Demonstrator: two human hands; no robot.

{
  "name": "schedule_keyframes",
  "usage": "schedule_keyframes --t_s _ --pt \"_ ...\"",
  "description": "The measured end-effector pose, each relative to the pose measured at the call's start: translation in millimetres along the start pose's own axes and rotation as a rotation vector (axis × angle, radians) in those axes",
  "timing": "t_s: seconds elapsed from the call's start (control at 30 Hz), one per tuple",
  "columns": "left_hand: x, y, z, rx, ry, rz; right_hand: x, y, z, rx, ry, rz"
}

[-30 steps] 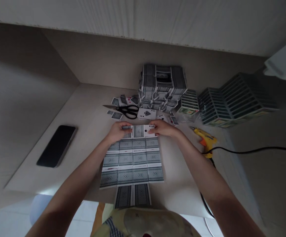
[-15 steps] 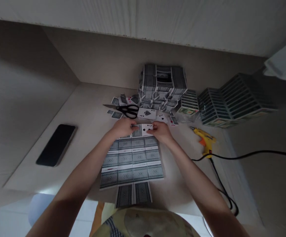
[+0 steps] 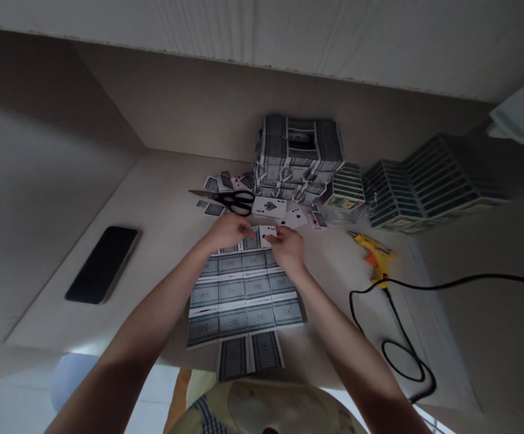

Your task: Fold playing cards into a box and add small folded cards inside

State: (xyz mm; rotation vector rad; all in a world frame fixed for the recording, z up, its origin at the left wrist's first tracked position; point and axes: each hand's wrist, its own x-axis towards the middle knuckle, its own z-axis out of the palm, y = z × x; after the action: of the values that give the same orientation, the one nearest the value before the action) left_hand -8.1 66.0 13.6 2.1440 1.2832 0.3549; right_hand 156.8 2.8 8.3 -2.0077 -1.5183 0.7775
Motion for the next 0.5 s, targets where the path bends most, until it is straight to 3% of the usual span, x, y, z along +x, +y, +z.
schedule_keyframes --t_s 0.17,0.5 --pt "-1 -2 2.0 -0.031 0.025 -0.007 -21 -15 9 -0.169 0.033 -0.047" --pt "-1 -9 6.1 -0.083 0.000 0.015 -51 -29 34 -0.352 -0.021 -0.304"
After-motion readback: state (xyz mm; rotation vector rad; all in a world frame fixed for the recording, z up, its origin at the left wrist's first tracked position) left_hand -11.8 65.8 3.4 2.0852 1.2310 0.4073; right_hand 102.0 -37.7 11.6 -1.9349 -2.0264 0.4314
